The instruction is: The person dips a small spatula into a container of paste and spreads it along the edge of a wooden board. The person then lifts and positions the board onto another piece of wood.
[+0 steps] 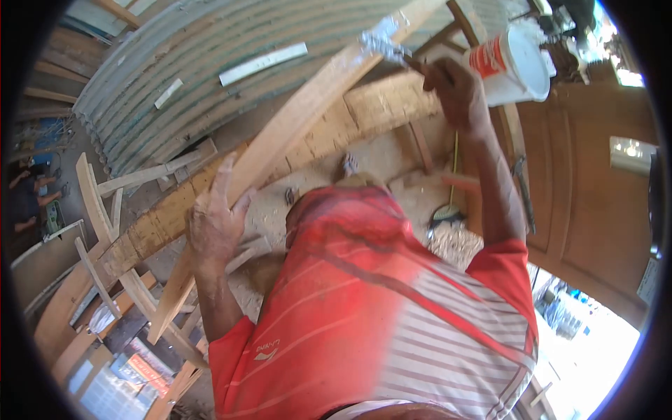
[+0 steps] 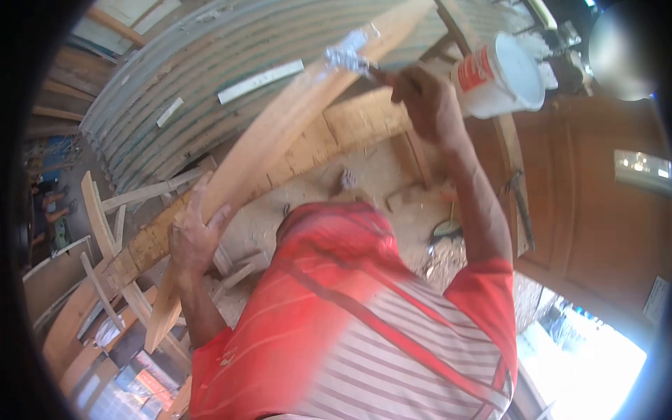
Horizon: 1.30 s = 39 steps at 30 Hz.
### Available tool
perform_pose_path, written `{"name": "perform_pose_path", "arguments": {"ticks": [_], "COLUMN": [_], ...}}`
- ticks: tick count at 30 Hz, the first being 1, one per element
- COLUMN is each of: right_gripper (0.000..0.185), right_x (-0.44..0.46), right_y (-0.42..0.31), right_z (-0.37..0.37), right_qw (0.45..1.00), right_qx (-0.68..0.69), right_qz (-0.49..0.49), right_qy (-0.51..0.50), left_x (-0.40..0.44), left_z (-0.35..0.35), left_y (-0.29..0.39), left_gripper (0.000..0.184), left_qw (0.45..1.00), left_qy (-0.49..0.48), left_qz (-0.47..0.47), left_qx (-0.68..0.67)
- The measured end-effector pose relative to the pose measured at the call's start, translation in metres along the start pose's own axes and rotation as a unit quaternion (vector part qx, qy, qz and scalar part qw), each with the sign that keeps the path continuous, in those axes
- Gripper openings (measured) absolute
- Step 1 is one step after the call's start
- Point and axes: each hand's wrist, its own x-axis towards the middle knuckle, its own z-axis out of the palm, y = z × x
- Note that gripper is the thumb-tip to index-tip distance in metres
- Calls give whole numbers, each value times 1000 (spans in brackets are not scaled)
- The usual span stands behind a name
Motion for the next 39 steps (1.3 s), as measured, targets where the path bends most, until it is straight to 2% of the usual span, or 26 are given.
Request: {"name": "perform_pose_path", "arguments": {"ticks": [1,2,4,7,10,14,17,20,23,26,27,30,33,36,39], "right_gripper": [31,33,38,42,43,44,43,39,35,33,26,19,11,9,9], "right_x": [8,15,26,51,76,96,83,53,26,36,42,58,63,33,-3], "right_y": [13,17,23,58,71,72,87,68,50,57,48,59,68,53,17], "right_z": [-2,-5,-11,-18,-37,-34,-17,-21,-29,-38,-41,-42,-37,-26,-13], "right_qw": [999,1000,997,992,986,969,987,994,994,988,987,978,948,948,933], "right_qx": [-17,-6,-13,-66,-73,92,-8,-43,-23,48,-2,-99,-242,-259,-225], "right_qz": [-36,27,58,23,67,161,99,87,98,99,88,-38,-131,-181,-280], "right_qy": [11,9,48,100,137,164,126,56,30,106,136,180,159,45,-21], "left_x": [-1,-1,1,1,1,0,1,-2,1,-2,-2,-1,-3,-1,-1], "left_z": [3,4,2,0,-1,1,1,-2,-2,-1,-1,2,3,1,-1], "left_y": [0,1,3,5,6,7,9,12,12,11,11,6,3,5,9], "left_gripper": [65,64,63,62,62,62,62,62,61,62,62,62,63,63,63], "left_qw": [1000,1000,999,999,999,999,999,1000,1000,1000,1000,1000,999,999,1000], "left_qy": [10,9,21,16,18,25,27,19,12,21,20,28,35,30,14], "left_qz": [2,8,17,13,17,18,19,2,-8,-3,-3,9,15,12,-7], "left_qx": [-7,-17,-39,-40,-21,-17,-9,2,6,5,7,8,-5,-1,1]}}
